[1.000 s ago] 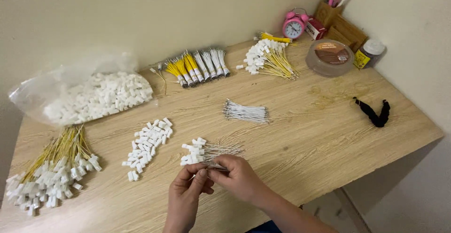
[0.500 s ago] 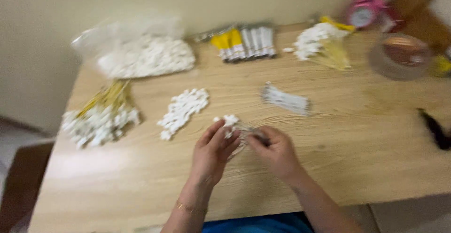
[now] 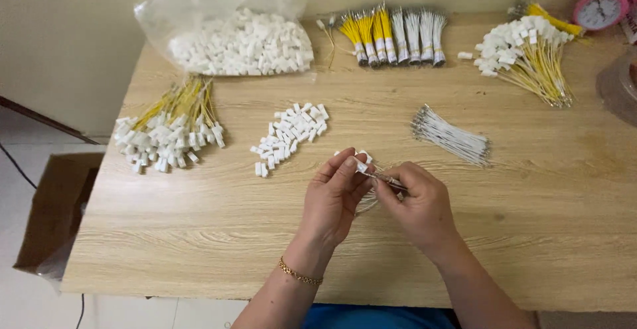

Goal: Assembling small white plastic connectors onto thin metal wires by hand

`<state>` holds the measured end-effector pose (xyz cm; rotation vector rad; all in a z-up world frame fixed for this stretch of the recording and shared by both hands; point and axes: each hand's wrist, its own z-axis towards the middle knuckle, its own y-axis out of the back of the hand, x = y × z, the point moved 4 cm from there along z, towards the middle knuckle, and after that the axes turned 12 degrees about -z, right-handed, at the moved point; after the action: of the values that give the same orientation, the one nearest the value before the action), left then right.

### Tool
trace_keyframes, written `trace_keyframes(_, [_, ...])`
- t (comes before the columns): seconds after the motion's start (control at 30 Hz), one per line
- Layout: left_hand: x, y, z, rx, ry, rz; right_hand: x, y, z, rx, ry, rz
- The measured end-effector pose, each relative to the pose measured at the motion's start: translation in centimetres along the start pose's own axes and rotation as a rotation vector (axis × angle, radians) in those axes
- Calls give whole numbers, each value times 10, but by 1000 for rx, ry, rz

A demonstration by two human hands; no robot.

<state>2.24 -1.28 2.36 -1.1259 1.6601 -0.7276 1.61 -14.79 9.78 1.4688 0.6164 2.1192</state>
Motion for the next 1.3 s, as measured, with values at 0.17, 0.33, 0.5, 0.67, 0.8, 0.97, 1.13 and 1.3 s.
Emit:
trace_keyframes(0.17, [-3,3,0,17,22,48,-1,3,-1,-24,68,7])
trace_keyframes(0.33, [-4,9,0,77,25,220,1,2,5,-24,85,23])
trace_keyframes(0.5, [-18,7,-7,155,-34,338,-1,0,4,25,15,97])
trace_keyframes(0.67, [-13,30,4,156,8,259,2,4,9,67,31,47])
trace_keyframes(0.8, [-14,30,2,171,48,238,8,7,9,103,53,-10])
trace_keyframes(0.97, [-16,30,-3,192,59,240,6,12,4,92,41,-17])
trace_keyframes(1.13, [-13,38,-2,215,74,228,13,13,4,120,52,-33])
trace_keyframes(1.3, [-16,31,-11,207,69,195,12,12,2,136,94,-88])
